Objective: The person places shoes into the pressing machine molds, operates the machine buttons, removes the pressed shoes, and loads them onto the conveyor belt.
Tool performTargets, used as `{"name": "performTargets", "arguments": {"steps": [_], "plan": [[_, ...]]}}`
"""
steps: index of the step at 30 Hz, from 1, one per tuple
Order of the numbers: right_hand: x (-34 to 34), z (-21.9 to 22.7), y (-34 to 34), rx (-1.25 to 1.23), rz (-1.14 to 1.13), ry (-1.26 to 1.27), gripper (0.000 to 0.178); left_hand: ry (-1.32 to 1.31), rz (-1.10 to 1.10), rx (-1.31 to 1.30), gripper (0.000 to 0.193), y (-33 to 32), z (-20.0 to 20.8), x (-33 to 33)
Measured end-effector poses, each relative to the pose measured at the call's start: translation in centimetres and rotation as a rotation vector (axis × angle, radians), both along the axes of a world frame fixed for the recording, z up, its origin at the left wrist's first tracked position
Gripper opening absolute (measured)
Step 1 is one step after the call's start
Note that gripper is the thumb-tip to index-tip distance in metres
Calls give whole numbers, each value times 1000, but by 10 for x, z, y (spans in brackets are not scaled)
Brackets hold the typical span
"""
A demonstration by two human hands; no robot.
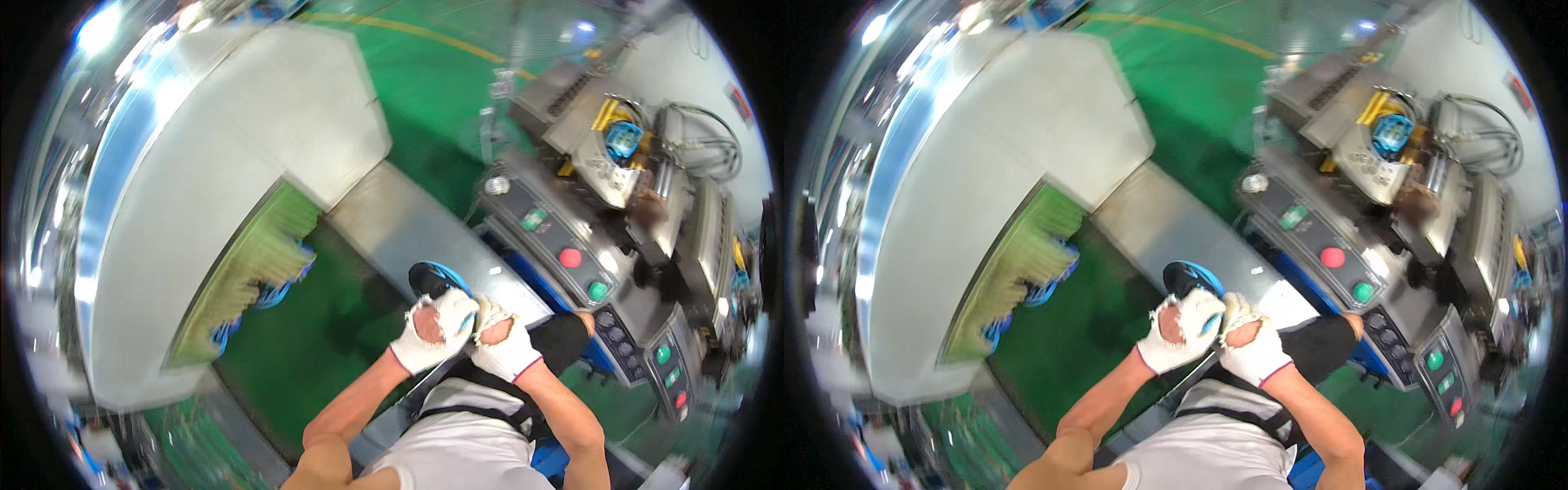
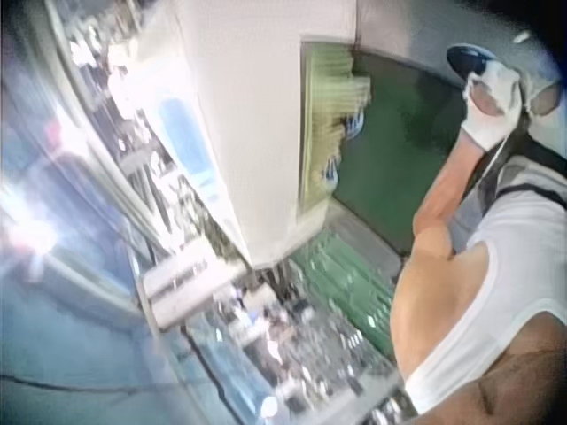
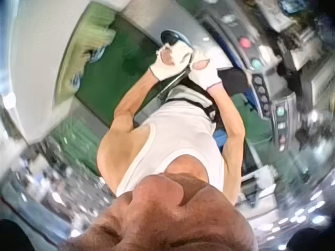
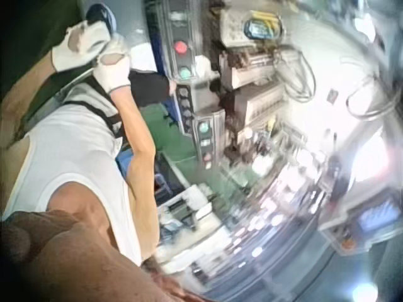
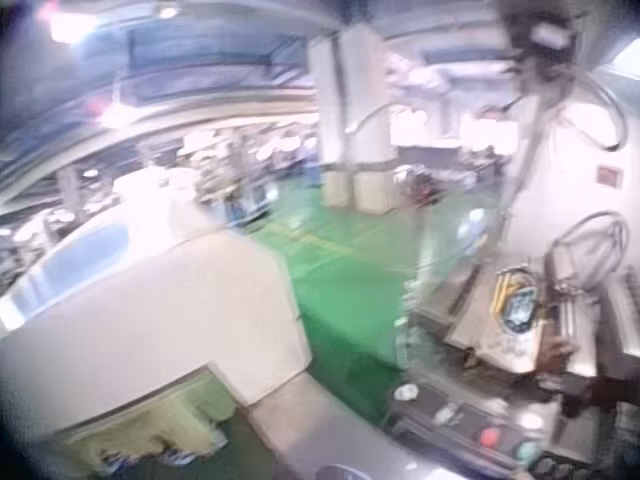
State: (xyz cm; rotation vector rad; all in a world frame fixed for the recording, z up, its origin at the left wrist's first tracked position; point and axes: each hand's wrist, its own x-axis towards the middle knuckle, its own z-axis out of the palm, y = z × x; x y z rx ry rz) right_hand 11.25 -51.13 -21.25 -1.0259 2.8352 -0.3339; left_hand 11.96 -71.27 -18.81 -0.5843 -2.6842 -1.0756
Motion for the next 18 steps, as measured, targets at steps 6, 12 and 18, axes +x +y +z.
{"name": "performTargets", "arguments": {"steps": [6,12,18], "plan": [[-27,111,119,-339,-711,-865,61,-190,-453,274,37,105,115,-99],[76,107,209,-1662,-954,-678,77,401,-397,124,44,202,149,-270],[96,110,230,-2325,-839,-428,91,312,-180,-165,72,317,117,-448]]}}
